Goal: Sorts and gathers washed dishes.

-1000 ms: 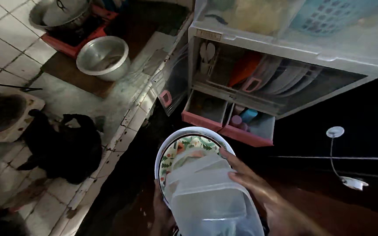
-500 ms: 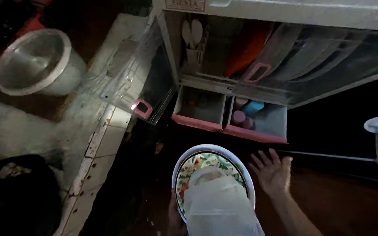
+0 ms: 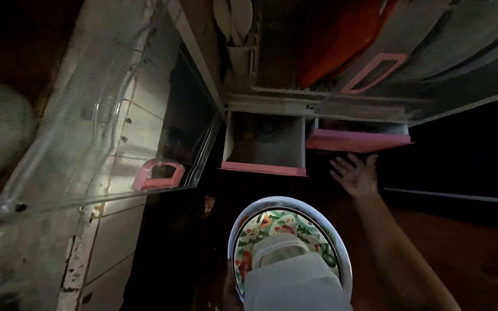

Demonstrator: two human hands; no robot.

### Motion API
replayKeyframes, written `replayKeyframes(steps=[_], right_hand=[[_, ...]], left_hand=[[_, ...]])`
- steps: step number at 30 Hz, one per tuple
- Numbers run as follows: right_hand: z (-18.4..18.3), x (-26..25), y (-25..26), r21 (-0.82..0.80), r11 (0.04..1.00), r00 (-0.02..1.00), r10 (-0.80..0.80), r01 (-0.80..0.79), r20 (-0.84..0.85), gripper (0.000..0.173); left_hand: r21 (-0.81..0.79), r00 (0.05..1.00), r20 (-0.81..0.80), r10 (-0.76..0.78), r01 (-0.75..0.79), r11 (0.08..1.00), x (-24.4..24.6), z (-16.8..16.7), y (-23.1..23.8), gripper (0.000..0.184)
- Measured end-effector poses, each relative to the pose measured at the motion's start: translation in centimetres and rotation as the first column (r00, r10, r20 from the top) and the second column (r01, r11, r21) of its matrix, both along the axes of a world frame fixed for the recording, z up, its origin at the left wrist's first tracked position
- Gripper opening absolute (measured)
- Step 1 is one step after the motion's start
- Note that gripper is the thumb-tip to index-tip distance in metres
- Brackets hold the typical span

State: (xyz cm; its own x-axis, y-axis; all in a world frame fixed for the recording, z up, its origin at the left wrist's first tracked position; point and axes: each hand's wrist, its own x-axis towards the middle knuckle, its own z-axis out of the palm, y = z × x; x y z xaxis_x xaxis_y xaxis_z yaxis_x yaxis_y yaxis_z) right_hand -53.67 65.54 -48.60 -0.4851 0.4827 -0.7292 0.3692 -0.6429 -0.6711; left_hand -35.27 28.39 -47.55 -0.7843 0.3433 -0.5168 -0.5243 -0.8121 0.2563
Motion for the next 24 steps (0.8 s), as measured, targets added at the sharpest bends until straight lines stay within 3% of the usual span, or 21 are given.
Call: replayKeyframes(steps=[1,3,5,6,7,11,15,17,18,19,20,21,22,23,24], right_hand=[[1.0,1.2,-1.9,0.003,0.998,0.994,0.054,-0.055,0.098,0.061],[2.2,3.4,-5.8,-0.066,0.946,0.933,0.323,-0.316,0.156,0.041],[2.0,4.0,-9.2,-0.106,0.827,0.829,0.558,-0.552,0.028,0.032],[1.1,3.5,-10.3,-0.098,0.791,0.796,0.602,-0.604,-0.057,0.029],[-0.2,2.7,-11.1,-0.087,0.771,0.776,0.621,-0.63,-0.114,0.03],[-3.1,-1.3,-13.1,-0.009,0.797,0.797,0.603,-0.604,-0.042,0.033],[-3.9,-5.3,-13.0,0.121,0.806,0.812,0.584,-0.579,-0.002,0.036],[-4.7,-7.5,-12.2,0.179,0.791,0.804,0.595,-0.585,-0.002,0.037],[-5.2,-8.5,-11.9,0.201,0.79,0.804,0.594,-0.579,-0.014,0.037],[-5.7,-9.4,-11.6,0.219,0.785,0.801,0.598,-0.579,-0.025,0.039],[-6.2,-10.1,-11.3,0.234,0.778,0.796,0.605,-0.583,-0.028,0.043],[-6.5,-10.6,-11.1,0.24,0.772,0.789,0.613,-0.588,-0.036,0.046],[-7.0,-10.9,-10.9,0.246,0.768,0.783,0.62,-0.591,-0.052,0.049],[-7.4,-11.1,-10.6,0.253,0.767,0.779,0.623,-0.59,-0.07,0.052],[-8.1,-11.1,-10.4,0.258,0.765,0.775,0.626,-0.59,-0.085,0.055]], left_hand=[[-0.118,0.999,0.026,0.019,-0.016,0.993,0.0,-0.1,-0.2,0.043],[-0.349,0.997,0.067,0.036,-0.01,0.937,-1.8,2.8,0.0,0.043],[-0.539,0.946,0.3,0.125,0.06,0.84,-6.3,9.1,1.4,0.041],[-0.583,0.933,0.329,0.147,0.078,0.808,-7.5,10.6,1.7,0.04],[-0.594,0.942,0.296,0.16,0.051,0.803,-7.5,10.5,1.4,0.04],[-0.582,0.96,0.219,0.173,-0.014,0.813,-8.1,10.1,0.5,0.041],[-0.691,0.943,0.278,0.181,0.065,0.72,-10.0,11.1,0.9,0.031],[-0.853,0.971,0.217,0.103,0.138,0.504,-9.7,9.7,0.6,0.025],[-0.941,0.993,0.119,-0.028,0.122,0.317,-8.7,7.8,-0.2,0.027],[-0.967,0.979,0.131,-0.155,0.161,0.198,-8.1,6.1,-1.3,0.031],[-0.939,0.932,0.297,-0.206,0.325,0.117,-9.0,6.4,-1.3,0.032],[-0.853,0.847,0.489,-0.207,0.514,0.089,-11.0,7.7,-0.5,0.032],[-0.814,0.811,0.552,-0.194,0.574,0.087,-12.1,8.2,0.1,0.031],[-0.853,0.844,0.495,-0.205,0.517,0.069,-11.9,8.0,0.5,0.029],[-0.956,0.914,0.283,-0.289,0.295,-0.003,-10.3,6.6,0.2,0.027]])
